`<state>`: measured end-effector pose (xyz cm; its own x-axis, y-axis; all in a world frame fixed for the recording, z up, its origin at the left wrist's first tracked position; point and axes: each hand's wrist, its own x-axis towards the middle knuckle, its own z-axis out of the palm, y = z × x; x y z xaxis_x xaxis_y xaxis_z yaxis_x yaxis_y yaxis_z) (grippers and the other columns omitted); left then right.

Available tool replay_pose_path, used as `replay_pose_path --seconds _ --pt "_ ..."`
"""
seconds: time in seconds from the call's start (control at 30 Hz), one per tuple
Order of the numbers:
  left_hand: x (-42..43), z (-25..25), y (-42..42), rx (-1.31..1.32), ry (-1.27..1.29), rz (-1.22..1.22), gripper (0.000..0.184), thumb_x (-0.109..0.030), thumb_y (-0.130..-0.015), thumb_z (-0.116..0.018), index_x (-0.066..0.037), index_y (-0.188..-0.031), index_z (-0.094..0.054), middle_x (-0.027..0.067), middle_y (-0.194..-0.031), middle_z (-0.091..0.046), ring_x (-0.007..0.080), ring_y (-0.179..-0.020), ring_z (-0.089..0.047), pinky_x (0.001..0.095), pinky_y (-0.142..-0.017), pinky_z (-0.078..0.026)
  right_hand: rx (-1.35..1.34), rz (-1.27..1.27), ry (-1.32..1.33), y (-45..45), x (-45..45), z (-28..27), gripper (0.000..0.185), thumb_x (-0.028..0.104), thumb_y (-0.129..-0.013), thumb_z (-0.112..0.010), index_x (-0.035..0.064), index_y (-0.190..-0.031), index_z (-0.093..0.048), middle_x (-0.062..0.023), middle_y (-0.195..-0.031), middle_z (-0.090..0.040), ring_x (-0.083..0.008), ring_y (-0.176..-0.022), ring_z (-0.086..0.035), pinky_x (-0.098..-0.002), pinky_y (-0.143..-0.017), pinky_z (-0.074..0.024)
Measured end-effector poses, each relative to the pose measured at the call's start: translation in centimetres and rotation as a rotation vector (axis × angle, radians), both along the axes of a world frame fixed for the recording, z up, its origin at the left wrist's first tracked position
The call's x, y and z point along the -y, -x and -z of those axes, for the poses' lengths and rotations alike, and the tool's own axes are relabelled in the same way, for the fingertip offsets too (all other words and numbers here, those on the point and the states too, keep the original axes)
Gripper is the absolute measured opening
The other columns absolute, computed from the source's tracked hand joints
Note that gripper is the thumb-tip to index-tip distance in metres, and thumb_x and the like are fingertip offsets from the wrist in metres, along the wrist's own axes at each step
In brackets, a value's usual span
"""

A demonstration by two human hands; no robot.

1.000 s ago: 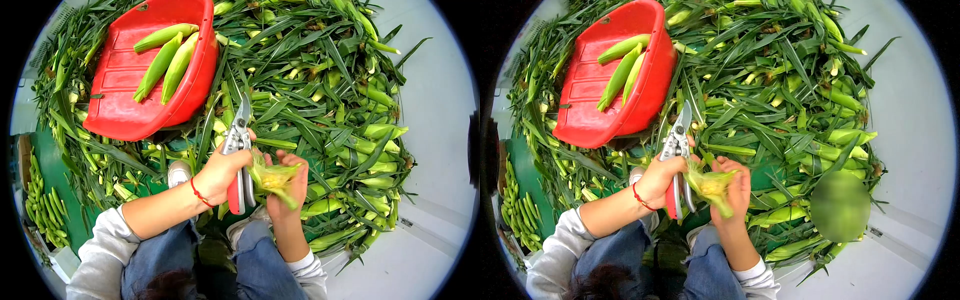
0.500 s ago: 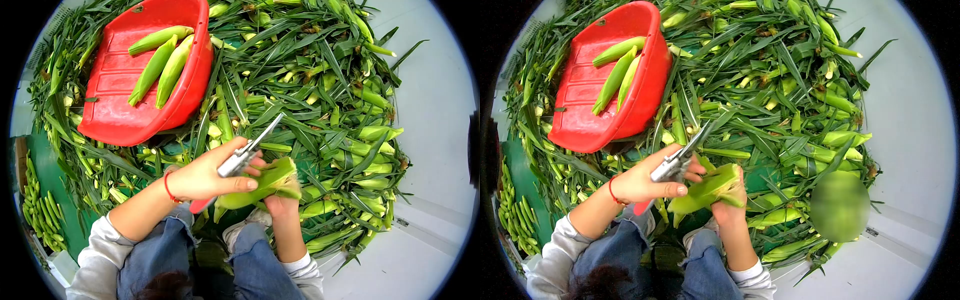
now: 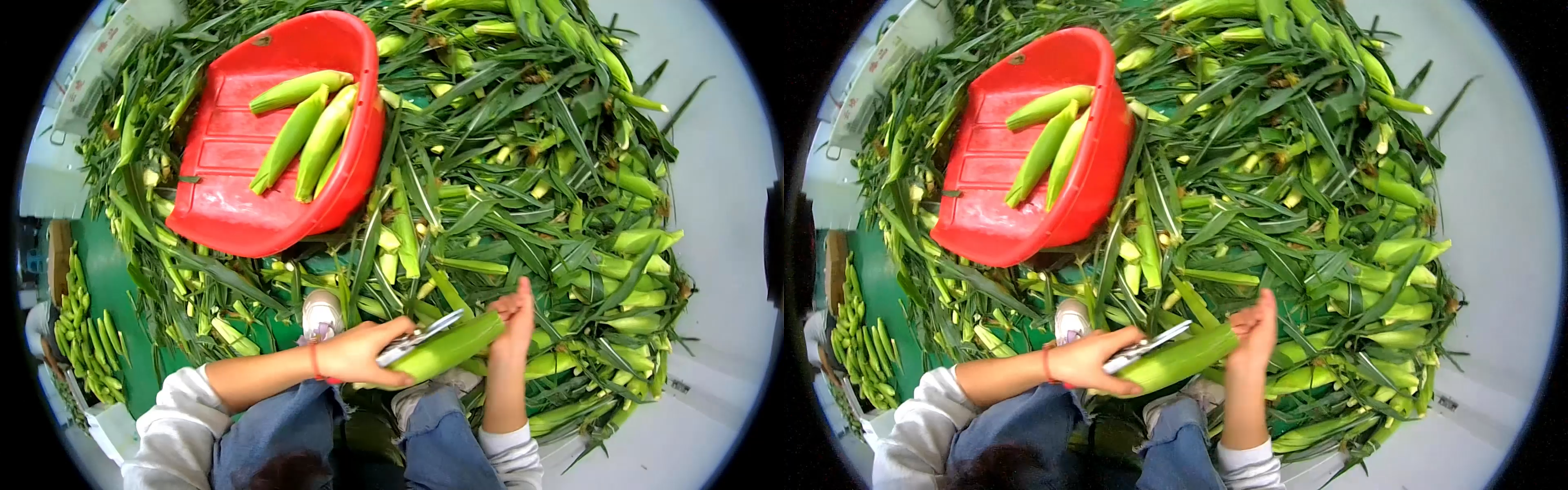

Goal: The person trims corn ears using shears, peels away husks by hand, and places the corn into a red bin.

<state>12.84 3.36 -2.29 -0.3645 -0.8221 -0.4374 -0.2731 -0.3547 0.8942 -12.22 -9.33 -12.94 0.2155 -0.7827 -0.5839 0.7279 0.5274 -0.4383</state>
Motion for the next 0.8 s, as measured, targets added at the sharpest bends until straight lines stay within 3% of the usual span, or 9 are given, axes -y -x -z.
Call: replay_pose_path --seconds 0.1,0.13,0.23,0.33,0.4,0.5,0.63,0.77,0.8 --pt "-3.0 0.6 -2.6 -0.040 0.238 -0.264 0.066 -0.021 -0.071 -0.078 -0.003 -0.124 -0.043 0.0074 -0.106 -0.056 0.0205 -0.095 -0.056 0.0329 -0.081 -0.047 -0.385 0.172 0.100 4.2 0.0 -2.6 0.027 0.010 -0.089 -0.052 0.0056 -0.116 -0.048 0.0051 -0.064 -0.042 -0.0039 -0.053 -0.037 -0.0193 -0.051 -0.0379" --pt "-3.4 -3.5 -4.1 -0.437 -0.282 -0.720 0.065 -0.027 -0.075 -0.074 -0.001 -0.126 -0.042 0.0114 -0.112 -0.054 0.0214 -0.099 -0.055 0.0341 -0.085 -0.047 -0.399 0.115 0.078 3.9 -0.6 -1.3 0.029 0.010 -0.089 -0.052 0.0054 -0.117 -0.048 0.0029 -0.065 -0.046 -0.0055 -0.055 -0.042 -0.0205 -0.053 -0.0405" --pt "0.3 -5.9 -7.2 -0.765 0.132 -1.141 0.050 -0.035 -0.092 -0.050 0.001 -0.125 -0.042 0.0167 -0.109 -0.056 0.0233 -0.092 -0.058 0.0346 -0.078 -0.050 -0.836 -0.303 0.169 5.8 -4.2 -0.6 0.016 0.012 -0.091 -0.052 0.0024 -0.103 -0.058 -0.0052 -0.081 -0.062 -0.0145 -0.073 -0.059 -0.0278 -0.067 -0.0487" --pt "0.0 -3.7 -13.5 -0.875 0.120 -1.150 0.045 -0.028 -0.094 -0.047 0.002 -0.127 -0.042 0.0196 -0.125 -0.050 0.0243 -0.104 -0.055 0.0357 -0.086 -0.047 -1.877 -0.809 0.968 11.6 -4.9 -0.6 0.022 -0.004 -0.077 -0.054 0.0016 -0.097 -0.061 -0.0121 -0.093 -0.064 -0.0239 -0.086 -0.061 -0.0343 -0.076 -0.0499" --pt "1.4 -6.1 -10.9 -0.872 0.052 -1.582 0.047 -0.028 -0.093 -0.049 0.003 -0.127 -0.040 0.0187 -0.130 -0.045 0.0238 -0.110 -0.052 0.0353 -0.091 -0.045 -2.025 -0.960 0.785 14.8 -4.8 0.2 0.032 -0.007 -0.071 -0.054 0.0070 -0.099 -0.060 -0.0152 -0.105 -0.060 -0.0298 -0.103 -0.055 -0.0425 -0.090 -0.0434" --pt "0.2 -4.7 -9.9 -0.910 0.096 -1.263 0.054 -0.029 -0.092 -0.050 0.005 -0.131 -0.035 0.0186 -0.131 -0.043 0.0229 -0.111 -0.052 0.0348 -0.093 -0.044 -2.283 -1.143 1.038 15.5 -3.2 0.0 0.045 0.001 -0.077 -0.055 0.0135 -0.120 -0.050 -0.0073 -0.129 -0.047 -0.0255 -0.122 -0.041 -0.0443 -0.102 -0.0335" --pt "2.2 -6.1 -4.8 -0.735 -0.010 -0.946 0.063 -0.023 -0.082 -0.059 0.001 -0.134 -0.033 0.0137 -0.104 -0.059 0.0227 -0.087 -0.062 0.0350 -0.077 -0.053 -1.974 -1.622 1.298 14.2 0.6 0.1 0.059 0.017 -0.071 -0.072 0.0149 -0.125 -0.046 -0.0003 -0.127 -0.049 -0.0244 -0.126 -0.040 -0.0456 -0.104 -0.0317" --pt "4.4 -4.3 -1.7 -0.373 -0.173 -0.528 0.060 -0.016 -0.078 -0.066 -0.003 -0.128 -0.035 0.0132 -0.103 -0.060 0.0226 -0.089 -0.063 0.0312 -0.075 -0.051 -1.591 -0.857 1.473 7.9 1.0 -5.4 0.073 0.008 -0.053 -0.075 0.0132 -0.121 -0.050 -0.0026 -0.127 -0.051 -0.0289 -0.121 -0.047 -0.0492 -0.101 -0.0358" --pt "4.8 -2.6 -1.4 -0.370 -0.198 -0.393 0.057 -0.018 -0.081 -0.066 -0.004 -0.126 -0.036 0.0132 -0.109 -0.057 0.0221 -0.091 -0.062 0.0305 -0.075 -0.050 -1.572 -0.791 1.577 5.6 0.6 -6.8 0.060 0.007 -0.062 -0.071 0.0154 -0.118 -0.052 -0.0035 -0.126 -0.052 -0.0303 -0.118 -0.049 -0.0524 -0.100 -0.0357"
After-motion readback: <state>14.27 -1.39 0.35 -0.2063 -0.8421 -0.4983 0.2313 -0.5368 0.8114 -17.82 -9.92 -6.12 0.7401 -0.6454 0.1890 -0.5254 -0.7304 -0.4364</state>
